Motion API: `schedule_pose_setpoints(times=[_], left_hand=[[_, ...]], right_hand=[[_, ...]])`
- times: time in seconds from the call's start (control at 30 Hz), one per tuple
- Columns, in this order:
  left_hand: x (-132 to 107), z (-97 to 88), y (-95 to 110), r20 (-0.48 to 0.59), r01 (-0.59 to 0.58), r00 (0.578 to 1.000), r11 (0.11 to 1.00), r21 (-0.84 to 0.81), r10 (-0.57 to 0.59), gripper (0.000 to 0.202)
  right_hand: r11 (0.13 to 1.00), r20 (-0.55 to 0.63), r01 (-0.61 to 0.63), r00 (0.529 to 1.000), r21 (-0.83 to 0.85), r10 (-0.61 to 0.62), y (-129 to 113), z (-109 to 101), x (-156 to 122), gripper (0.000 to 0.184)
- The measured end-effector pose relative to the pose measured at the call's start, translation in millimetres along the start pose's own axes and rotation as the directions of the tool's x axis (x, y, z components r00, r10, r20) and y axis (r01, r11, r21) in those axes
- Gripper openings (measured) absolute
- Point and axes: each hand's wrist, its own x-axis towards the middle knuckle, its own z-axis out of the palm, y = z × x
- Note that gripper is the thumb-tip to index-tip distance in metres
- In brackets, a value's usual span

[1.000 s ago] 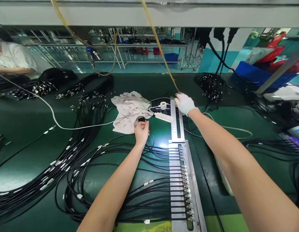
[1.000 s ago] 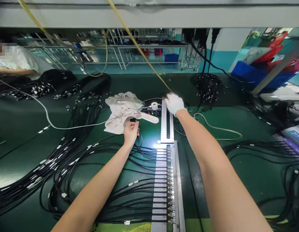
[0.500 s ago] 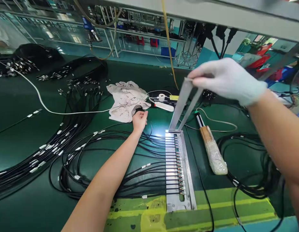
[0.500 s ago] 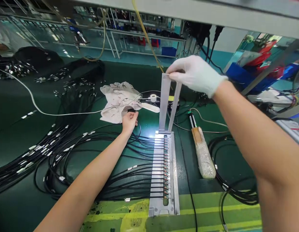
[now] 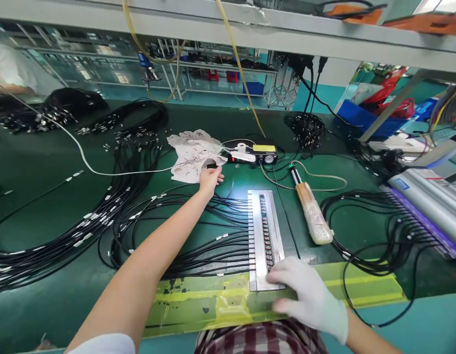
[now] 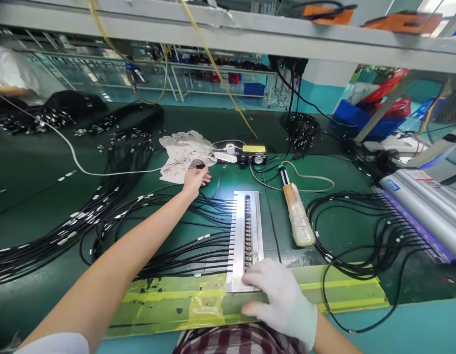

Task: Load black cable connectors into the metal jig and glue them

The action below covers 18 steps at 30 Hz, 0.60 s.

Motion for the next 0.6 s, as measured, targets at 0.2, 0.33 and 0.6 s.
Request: schedule_pose_setpoints(times=[0.2,0.33,0.6], left_hand=[[-147,-52.3,31,0.271,-0.164,0.953,0.984,0.075,0.139,0.019],[-277,-74.8,11,0.729,-0.241,0.682,0.925,0.293,-0.053,0.024],[-339,-61.3,-11,0.602,0.120,0.778,0.983,0.137,-0.179,0.044]], right_hand=[[0.916,-0.232,-0.397,0.898,-0.054,0.375,16,-12,-31,0.034],[0.909,-0.174,-0.383,0.919,-0.166,0.355,13,-1,-30,0.040],[0.870,-0.240,-0.481,0.837,0.106,0.492,0,27,-20,0.044]])
